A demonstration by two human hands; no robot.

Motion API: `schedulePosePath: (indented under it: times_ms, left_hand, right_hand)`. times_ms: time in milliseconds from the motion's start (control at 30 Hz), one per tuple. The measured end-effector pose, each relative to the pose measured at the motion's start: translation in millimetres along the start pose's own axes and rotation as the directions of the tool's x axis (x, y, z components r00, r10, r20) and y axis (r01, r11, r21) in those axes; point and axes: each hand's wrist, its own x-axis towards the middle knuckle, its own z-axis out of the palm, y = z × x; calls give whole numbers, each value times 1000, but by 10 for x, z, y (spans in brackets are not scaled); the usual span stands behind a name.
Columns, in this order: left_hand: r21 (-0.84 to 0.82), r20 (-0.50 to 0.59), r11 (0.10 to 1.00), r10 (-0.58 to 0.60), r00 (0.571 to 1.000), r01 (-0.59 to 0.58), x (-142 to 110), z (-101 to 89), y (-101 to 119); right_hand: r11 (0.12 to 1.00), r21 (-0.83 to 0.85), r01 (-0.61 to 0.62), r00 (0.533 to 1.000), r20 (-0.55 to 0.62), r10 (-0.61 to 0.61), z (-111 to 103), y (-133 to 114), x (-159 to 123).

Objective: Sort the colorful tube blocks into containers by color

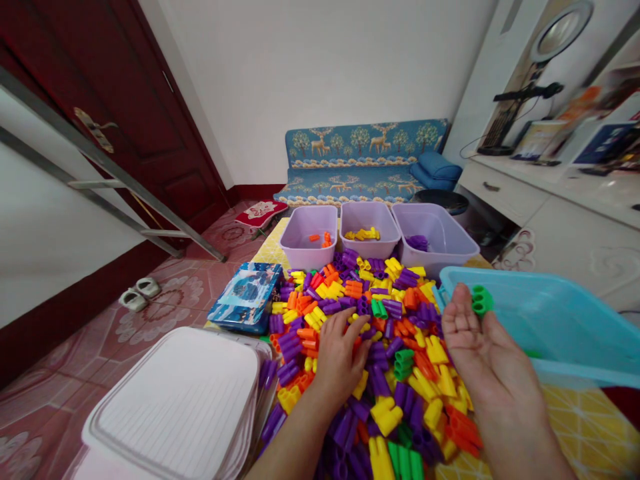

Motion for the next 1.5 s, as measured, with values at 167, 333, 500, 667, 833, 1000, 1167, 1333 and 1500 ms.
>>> schedulePosePath:
  times_ms: [167,333,500,667,833,1000,1167,1333,1500]
  left_hand:
    - [-3,-4,1000,3,1000,-3,1,2,-1]
    - [-10,-4,1000,3,1000,-3,9,-12,2]
    - [-16,6,1000,1,1000,-1,6,-27,15]
    - [-10,6,1000,-8,1000,8,10,-30,27]
    - [-13,9,1000,-5,1000,5,17,-31,27]
    - [-19,2,1000,-2,1000,2,14,-25,24]
    - [-22,6,1000,-4,1000,4,7,-15,21]
    - [-24,-6,1000,-9,1000,9,1,-19,20]
    - [-15,5,1000,-8,1000,9,8,-29,22]
  right_hand:
    - [998,-32,-57,997,46,58,-60,93,-17]
    - [989,-71,-129,989,64,133,-116,173,-36]
    - [996,-60,64,989,139,-55,-132,70,32]
    - [844,-470,257,888,459,-15,-173,155,138]
    - [125,-597,792,596,801,52,-231,437,374]
    - [-385,-281,879,382,899,215,-272,603,503]
    - [-483,-254,838,398,890,223,-238,592,394]
    - [-347,-370,862,422,902,86,-286,537,267]
    - [191,-633,751,660,710,-244,-325,424,151]
